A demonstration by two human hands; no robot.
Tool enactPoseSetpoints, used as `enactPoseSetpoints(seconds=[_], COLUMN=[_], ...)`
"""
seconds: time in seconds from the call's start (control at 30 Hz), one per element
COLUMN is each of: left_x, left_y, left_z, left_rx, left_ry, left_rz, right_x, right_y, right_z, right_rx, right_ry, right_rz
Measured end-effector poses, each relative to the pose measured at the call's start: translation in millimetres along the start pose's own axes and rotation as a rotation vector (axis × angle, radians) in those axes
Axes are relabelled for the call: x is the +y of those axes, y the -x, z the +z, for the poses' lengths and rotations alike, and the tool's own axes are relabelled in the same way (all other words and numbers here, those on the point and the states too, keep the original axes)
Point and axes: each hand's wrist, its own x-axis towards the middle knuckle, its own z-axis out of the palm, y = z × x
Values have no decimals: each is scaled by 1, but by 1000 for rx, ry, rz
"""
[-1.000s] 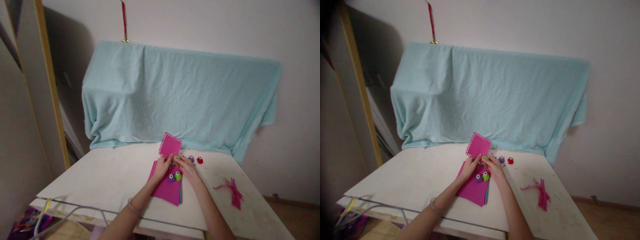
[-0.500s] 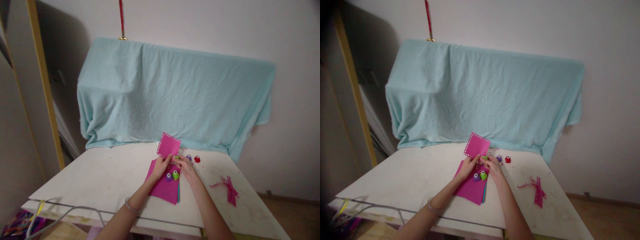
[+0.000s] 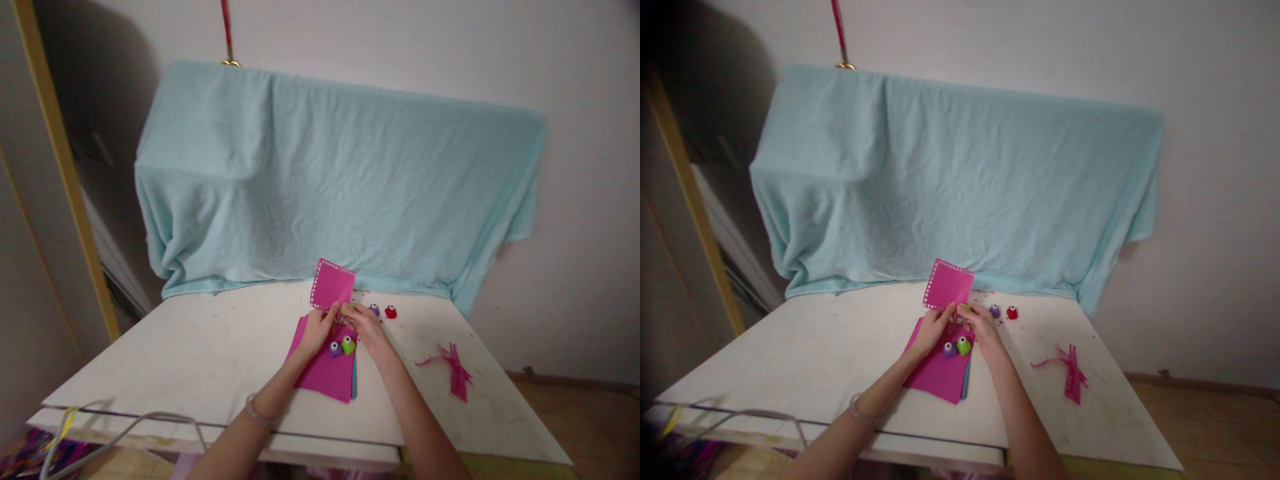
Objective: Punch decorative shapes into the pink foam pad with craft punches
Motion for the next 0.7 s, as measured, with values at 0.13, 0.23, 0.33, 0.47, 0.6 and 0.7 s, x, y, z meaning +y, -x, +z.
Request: enactPoseSetpoints(seconds=[0.13,0.23,0.33,0.47,0.6,0.7], left_x=[1,2,3,4,5,7], left_y=[1,2,3,3,3,3], left_z=[-1,-1,-1,0,0,-1], left_rx=[-12,-4,-1,10,1,-9], left_ry=[4,1,1,-8,-3,2], left_rz=[16,19,37,64,90,97], right_x=[0,0,-1,-2,-1,0], right_y=[-1,-1,0,2,2,0], right_z=[0,-1,-1,0,1,0], right_rx=[23,28,25,5,-1,-2], right_ry=[5,3,6,-14,-35,-44], right_rz=[8,16,14,17,21,10])
